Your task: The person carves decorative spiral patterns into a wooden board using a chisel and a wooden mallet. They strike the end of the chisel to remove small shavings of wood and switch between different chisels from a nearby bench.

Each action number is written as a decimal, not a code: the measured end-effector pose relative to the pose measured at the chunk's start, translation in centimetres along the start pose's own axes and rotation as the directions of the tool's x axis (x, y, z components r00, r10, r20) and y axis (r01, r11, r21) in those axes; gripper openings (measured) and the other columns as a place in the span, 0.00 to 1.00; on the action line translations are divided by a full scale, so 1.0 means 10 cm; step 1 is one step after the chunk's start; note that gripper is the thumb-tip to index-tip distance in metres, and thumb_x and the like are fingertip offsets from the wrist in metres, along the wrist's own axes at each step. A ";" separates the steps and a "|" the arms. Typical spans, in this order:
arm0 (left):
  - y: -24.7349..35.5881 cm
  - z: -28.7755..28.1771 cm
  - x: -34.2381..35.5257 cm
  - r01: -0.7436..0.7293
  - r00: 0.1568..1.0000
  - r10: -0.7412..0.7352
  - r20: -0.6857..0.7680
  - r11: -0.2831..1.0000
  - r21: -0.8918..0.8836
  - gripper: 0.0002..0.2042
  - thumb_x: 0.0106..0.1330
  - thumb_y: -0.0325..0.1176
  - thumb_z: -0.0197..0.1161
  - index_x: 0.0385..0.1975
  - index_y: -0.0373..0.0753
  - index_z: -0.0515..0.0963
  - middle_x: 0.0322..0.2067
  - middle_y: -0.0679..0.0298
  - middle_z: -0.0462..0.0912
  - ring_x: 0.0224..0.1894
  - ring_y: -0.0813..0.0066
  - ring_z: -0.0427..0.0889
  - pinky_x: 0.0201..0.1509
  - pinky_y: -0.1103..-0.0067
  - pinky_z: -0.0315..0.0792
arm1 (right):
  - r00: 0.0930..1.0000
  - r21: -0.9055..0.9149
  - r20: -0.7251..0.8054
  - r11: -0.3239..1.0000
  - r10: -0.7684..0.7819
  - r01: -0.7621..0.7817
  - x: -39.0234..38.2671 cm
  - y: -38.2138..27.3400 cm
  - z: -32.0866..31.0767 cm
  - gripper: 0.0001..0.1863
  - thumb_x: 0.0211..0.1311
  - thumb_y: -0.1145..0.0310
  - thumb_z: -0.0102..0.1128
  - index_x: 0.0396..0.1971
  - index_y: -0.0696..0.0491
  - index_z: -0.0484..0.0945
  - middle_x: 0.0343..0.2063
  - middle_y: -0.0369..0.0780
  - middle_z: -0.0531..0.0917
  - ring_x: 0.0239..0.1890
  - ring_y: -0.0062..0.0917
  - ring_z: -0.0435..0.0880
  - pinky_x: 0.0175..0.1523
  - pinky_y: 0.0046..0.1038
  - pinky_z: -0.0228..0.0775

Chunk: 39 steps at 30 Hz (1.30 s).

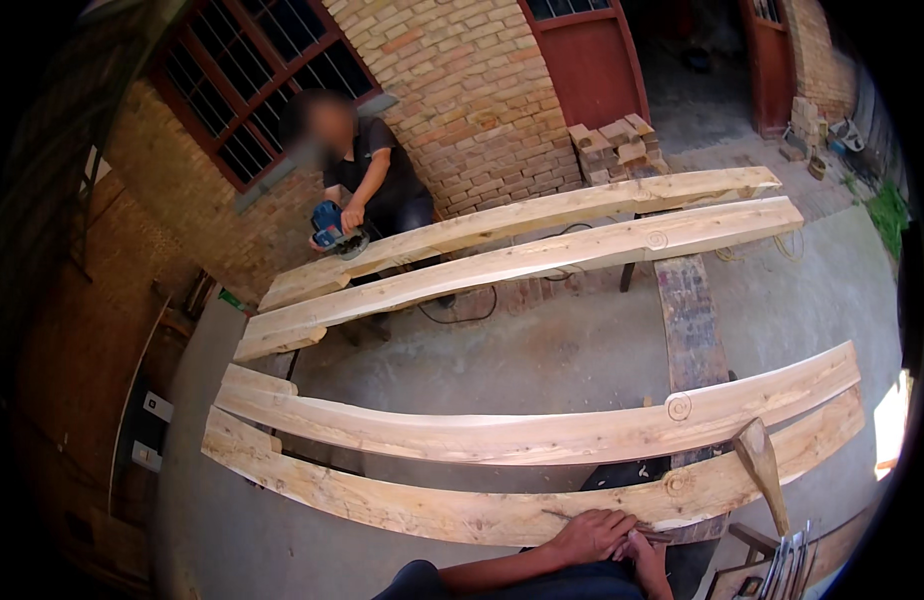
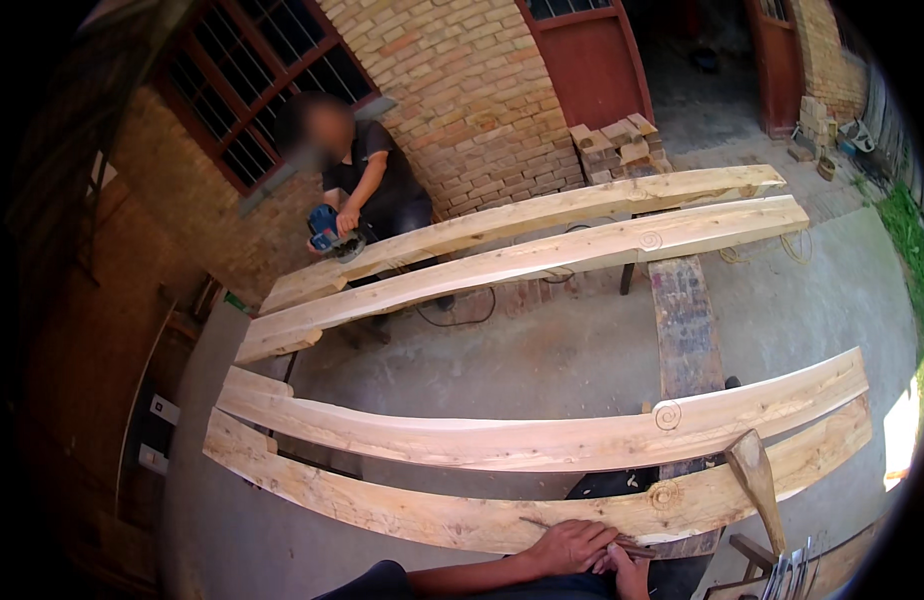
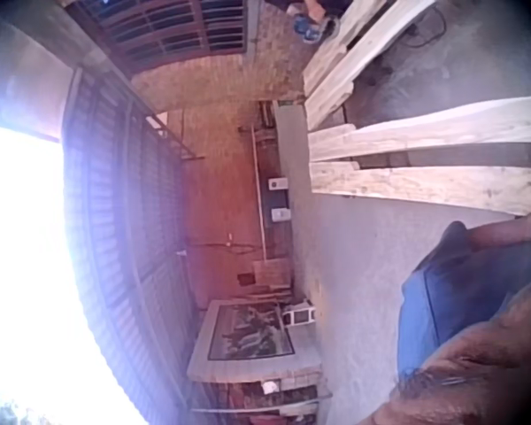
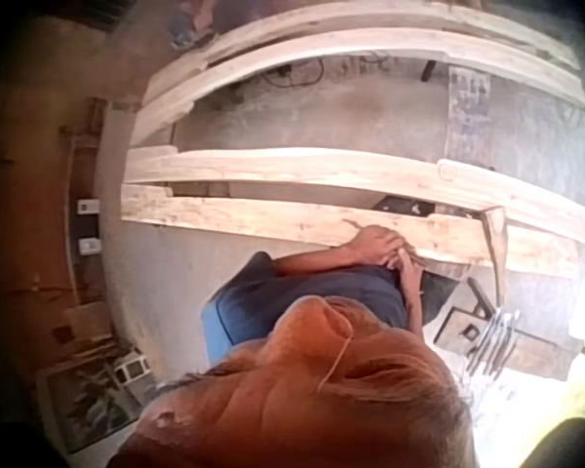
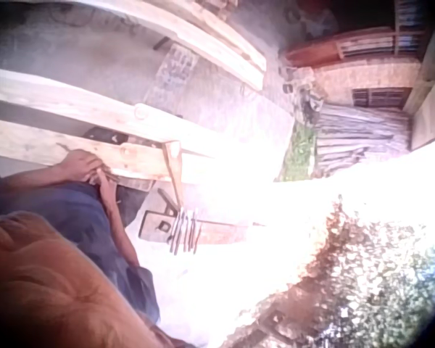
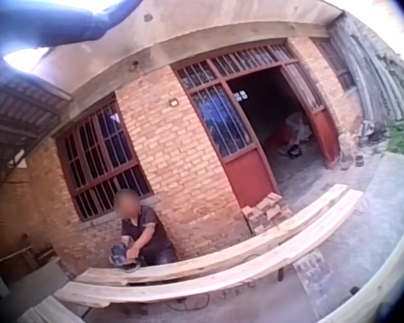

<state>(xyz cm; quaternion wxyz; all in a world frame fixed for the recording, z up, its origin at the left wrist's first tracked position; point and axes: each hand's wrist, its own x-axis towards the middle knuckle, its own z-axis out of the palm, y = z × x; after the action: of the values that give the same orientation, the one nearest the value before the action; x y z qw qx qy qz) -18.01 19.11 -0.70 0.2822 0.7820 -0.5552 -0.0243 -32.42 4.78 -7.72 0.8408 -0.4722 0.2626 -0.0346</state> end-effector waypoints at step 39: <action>0.12 0.09 0.36 -0.293 0.953 0.304 0.021 0.934 -0.202 0.11 0.65 0.26 0.74 0.47 0.38 0.88 0.47 0.59 0.90 0.51 0.57 0.89 0.53 0.67 0.85 | 0.003 -0.638 -0.725 0.669 -0.689 -0.380 -2.15 -1.06 -1.52 0.09 0.74 0.67 0.70 0.38 0.57 0.87 0.19 0.36 0.81 0.23 0.16 0.75 0.31 0.28 0.68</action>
<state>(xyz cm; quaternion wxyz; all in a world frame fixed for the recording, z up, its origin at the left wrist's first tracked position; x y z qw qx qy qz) -17.95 15.26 0.06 0.3440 0.6559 -0.6695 -0.0562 -56.12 -6.28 3.31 0.1310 -0.6147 0.6914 -0.3563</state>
